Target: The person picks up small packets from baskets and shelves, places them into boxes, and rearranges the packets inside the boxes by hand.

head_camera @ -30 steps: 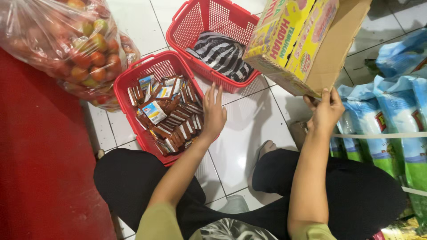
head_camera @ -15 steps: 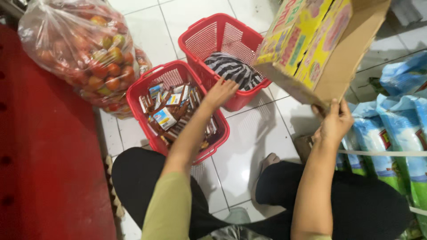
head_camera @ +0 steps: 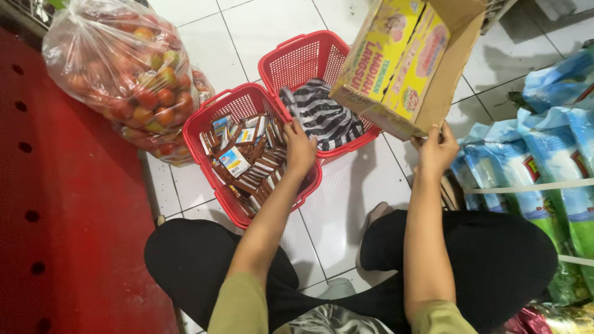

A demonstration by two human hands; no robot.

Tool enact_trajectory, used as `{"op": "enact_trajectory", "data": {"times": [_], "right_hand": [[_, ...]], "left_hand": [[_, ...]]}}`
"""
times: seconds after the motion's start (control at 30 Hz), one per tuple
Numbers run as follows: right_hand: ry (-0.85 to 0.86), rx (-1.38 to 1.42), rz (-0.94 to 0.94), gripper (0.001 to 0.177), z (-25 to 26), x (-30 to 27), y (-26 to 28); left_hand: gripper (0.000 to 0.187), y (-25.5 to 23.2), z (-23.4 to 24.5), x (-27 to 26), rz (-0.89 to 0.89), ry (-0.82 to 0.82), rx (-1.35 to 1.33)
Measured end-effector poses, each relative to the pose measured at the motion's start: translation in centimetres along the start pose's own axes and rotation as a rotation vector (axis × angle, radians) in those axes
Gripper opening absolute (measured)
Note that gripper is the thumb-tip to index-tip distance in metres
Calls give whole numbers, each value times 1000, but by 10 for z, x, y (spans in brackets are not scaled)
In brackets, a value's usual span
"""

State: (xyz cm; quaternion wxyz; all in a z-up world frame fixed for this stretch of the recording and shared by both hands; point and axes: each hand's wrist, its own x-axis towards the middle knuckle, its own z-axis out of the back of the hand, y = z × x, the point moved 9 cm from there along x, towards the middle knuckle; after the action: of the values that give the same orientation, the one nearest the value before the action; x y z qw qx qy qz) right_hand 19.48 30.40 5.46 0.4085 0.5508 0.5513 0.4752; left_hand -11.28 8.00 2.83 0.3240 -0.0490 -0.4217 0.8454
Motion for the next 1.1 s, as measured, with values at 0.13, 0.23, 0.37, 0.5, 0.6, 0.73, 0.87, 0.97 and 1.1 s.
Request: {"op": "enact_trajectory", "data": {"times": [0.13,0.23,0.37,0.5,0.6,0.73,0.87,0.97,1.1], "right_hand": [[-12,0,-58,33,2,4,-12],[-14,21,-56,33,-1,7,-10],[-28,15,-36,32,9,11,-2],[-52,16,-15,32,16,21,3],[-59,9,7,32,18,22,11],[-65,29,45,33,7,24,30],[-52,91,66,34,-1,18,56],[15,144,111,32,-8,11,85],[47,126,181,33,-16,-3,125]], "left_hand": [[113,-13,-27,2,27,-22,116],[115,-13,-25,3,129,-129,137],[113,-1,-57,12,256,-69,-115],[98,22,-108,10,474,93,9],[115,31,-127,12,427,167,-191],[102,18,-90,0,289,109,-214],[93,-19,-32,-36,40,-18,-252],[88,-35,-4,-55,53,7,-244],[87,-46,30,-81,125,-1,-320]]}}
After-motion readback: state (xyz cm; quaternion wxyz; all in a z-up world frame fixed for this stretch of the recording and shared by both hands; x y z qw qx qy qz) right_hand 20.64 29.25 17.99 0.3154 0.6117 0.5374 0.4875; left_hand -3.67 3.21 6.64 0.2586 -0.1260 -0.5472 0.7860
